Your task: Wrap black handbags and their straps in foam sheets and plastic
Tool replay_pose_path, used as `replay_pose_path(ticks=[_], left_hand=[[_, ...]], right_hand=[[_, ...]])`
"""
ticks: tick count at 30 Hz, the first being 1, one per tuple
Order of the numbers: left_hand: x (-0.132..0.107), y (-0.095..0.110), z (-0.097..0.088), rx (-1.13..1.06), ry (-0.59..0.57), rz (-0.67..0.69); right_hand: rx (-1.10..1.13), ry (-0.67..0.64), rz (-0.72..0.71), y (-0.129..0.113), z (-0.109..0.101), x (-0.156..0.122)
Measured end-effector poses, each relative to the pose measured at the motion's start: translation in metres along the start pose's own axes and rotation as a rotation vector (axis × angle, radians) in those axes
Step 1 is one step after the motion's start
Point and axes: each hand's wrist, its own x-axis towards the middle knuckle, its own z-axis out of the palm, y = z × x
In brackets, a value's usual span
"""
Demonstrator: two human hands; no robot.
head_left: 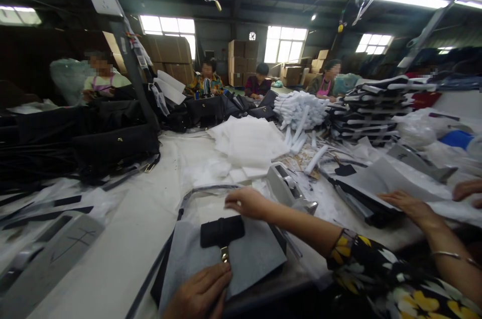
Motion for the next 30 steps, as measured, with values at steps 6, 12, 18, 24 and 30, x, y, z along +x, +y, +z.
replay_pose_path(ticks=[6, 12, 18, 24, 30], left_hand=[[-0.003, -0.004, 0.005, -0.010, 0.029, 0.012], [-0.002, -0.003, 0.005, 0.013, 0.024, 0.006], [-0.002, 0.002, 0.003, 0.024, 0.023, -0.016], [-0.003, -0.001, 0.005, -0.011, 0.035, -0.029], [-0.006, 0.006, 0.004, -0.075, -0.022, -0.137]], right_hand=[[-0.198, 0.028, 0.359, 0.085, -0.023, 0.045], [-0.255, 0.000, 0.365, 0.106, -0.022, 0.048], [-0.262, 0.245, 0.269, 0.081, -0.061, 0.032], [-0.207, 0.352, 0.013, -0.005, -0.049, -0.009], [-0.234, 0.043, -0.218, -0.006, -0.008, -0.032]])
